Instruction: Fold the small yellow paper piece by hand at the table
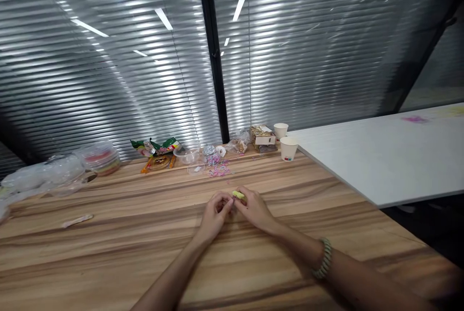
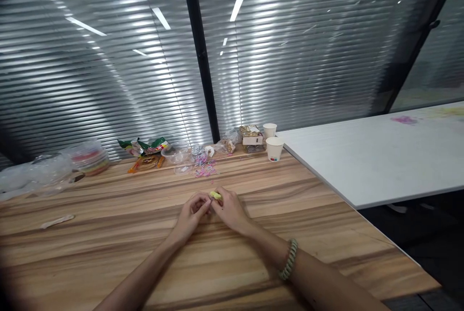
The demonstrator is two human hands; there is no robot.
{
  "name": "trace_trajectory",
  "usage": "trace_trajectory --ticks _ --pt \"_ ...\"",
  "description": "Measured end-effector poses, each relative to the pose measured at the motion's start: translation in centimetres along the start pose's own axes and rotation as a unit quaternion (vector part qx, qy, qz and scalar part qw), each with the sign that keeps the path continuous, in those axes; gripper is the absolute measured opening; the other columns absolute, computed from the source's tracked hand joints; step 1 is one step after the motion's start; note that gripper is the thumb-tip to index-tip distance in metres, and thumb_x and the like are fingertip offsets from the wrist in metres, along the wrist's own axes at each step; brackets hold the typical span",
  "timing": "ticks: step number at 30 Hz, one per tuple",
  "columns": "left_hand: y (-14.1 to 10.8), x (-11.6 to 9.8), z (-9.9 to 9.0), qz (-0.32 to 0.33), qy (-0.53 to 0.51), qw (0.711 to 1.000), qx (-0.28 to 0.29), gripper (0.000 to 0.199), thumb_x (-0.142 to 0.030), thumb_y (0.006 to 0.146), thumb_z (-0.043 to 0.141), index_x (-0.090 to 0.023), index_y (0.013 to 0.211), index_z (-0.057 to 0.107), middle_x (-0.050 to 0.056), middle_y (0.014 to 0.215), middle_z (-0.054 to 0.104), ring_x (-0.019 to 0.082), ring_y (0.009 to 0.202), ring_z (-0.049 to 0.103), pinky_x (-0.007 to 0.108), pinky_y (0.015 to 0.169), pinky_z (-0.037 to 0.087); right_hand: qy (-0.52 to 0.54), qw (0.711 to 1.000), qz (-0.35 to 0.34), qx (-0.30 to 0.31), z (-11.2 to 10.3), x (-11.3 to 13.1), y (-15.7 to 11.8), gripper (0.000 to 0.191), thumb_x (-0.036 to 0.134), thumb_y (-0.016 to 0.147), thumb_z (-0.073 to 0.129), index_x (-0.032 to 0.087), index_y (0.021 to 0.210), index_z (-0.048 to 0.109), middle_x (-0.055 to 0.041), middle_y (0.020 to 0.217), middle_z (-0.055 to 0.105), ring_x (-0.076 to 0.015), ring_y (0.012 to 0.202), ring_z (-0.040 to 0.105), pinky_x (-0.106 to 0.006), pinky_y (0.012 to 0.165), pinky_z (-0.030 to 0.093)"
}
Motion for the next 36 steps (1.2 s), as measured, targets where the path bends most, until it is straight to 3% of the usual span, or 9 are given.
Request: trace_trajectory --ticks 8,12,16,20,23,27,32,36 --pt "-0.3 -1.3 0.1 -0.025 -0.073 0.996 0.052 0.026 -0.038 0.078 0.05 -0.014 0.068 0.053 0.002 0.072 0.052 0.012 0.068 0.05 0.022 0.065 0.04 0.002 1.0 0.005 -0.025 -0.5 0.0 0.2 0.011 0.019 0.076 0.046 0.018 0.082 0.056 -0.0019 0.072 0.061 -0.0146 0.064 0.053 -0.022 0.058 0.033" --pt "-0.2 -1.0 0.1 -0.107 -0.103 0.985 0.087 0.031 -0.042 0.078 0.048 -0.013 0.065 0.05 -0.001 0.053 0.05 0.008 0.045 0.042 0.019 0.047 0.032 -0.015 0.999 -0.005 -0.031 -0.6 0.2 0.1 0.013 0.017 0.077 0.045 0.019 0.083 0.056 -0.001 0.07 0.06 -0.014 0.064 0.052 -0.021 0.058 0.033" --pt "-0.1 -0.3 0.0 -0.159 -0.105 0.978 0.086 0.032 -0.043 0.074 0.052 -0.012 0.067 0.055 0.0 0.053 0.053 0.004 0.037 0.032 0.018 0.038 0.017 -0.017 0.999 0.001 -0.031 -0.5 0.2 0.0 0.01 0.018 0.077 0.045 0.019 0.078 0.055 -0.0006 0.069 0.06 -0.0134 0.062 0.052 -0.02 0.058 0.033" --pt "-0.1 0.3 -0.4 -0.18 -0.147 0.971 0.06 0.028 -0.034 0.07 0.055 -0.01 0.081 0.063 0.001 0.052 0.056 0.003 0.036 0.03 0.018 0.039 0.014 -0.001 0.999 0.008 -0.038 -0.6 0.3 0.0 0.009 0.02 0.078 0.047 0.019 0.08 0.055 -0.0004 0.069 0.06 -0.0131 0.062 0.052 -0.02 0.058 0.034" --pt "-0.1 0.6 -0.7 -0.172 -0.204 0.964 0.007 0.024 -0.026 0.067 0.054 -0.008 0.078 0.066 0.0 0.049 0.055 0.001 0.034 0.026 0.018 0.041 0.022 0.015 1.0 0.0 -0.026 -0.8 0.6 0.1 0.009 0.024 0.078 0.049 0.018 0.079 0.056 -0.0005 0.07 0.06 -0.0133 0.063 0.052 -0.021 0.058 0.034" --pt "0.0 0.5 -1.1 -0.169 -0.244 0.954 -0.046 0.027 -0.028 0.066 0.058 -0.011 0.085 0.068 -0.001 0.05 0.054 0.0 0.035 0.025 0.019 0.047 0.03 0.052 0.998 -0.04 0.02 -0.8 0.9 0.2 0.015 0.028 0.082 0.046 0.017 0.081 0.057 -0.0009 0.074 0.061 -0.0132 0.067 0.053 -0.021 0.061 0.036" --pt "0.0 0.7 -1.0 -0.182 -0.203 0.96 -0.057 0.041 -0.037 0.062 0.067 -0.014 0.096 0.066 0.0 0.055 0.055 0.005 0.046 0.041 0.018 0.049 0.032 0.053 0.998 -0.023 0.023 -0.4 0.1 0.4 0.016 0.025 0.084 0.043 0.017 0.088 0.056 -0.0034 0.08 0.062 -0.0148 0.072 0.055 -0.023 0.065 0.038" --pt "-0.1 1.3 -1.1 -0.169 -0.127 0.975 -0.069 0.04 -0.04 0.062 0.066 -0.014 0.093 0.068 0.0 0.051 0.055 0.006 0.046 0.04 0.019 0.046 0.031 0.037 0.999 -0.034 0.021 -0.2 0.0 0.2 0.014 0.021 0.084 0.042 0.017 0.089 0.054 -0.0036 0.083 0.061 -0.0156 0.075 0.055 -0.025 0.067 0.039"
Point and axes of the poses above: each hand's wrist, its own y-axis towards the middle knuckle, its own z-axis out of the palm, x = y × z, the point moved 2 cm from there along y, towards the middle knuckle
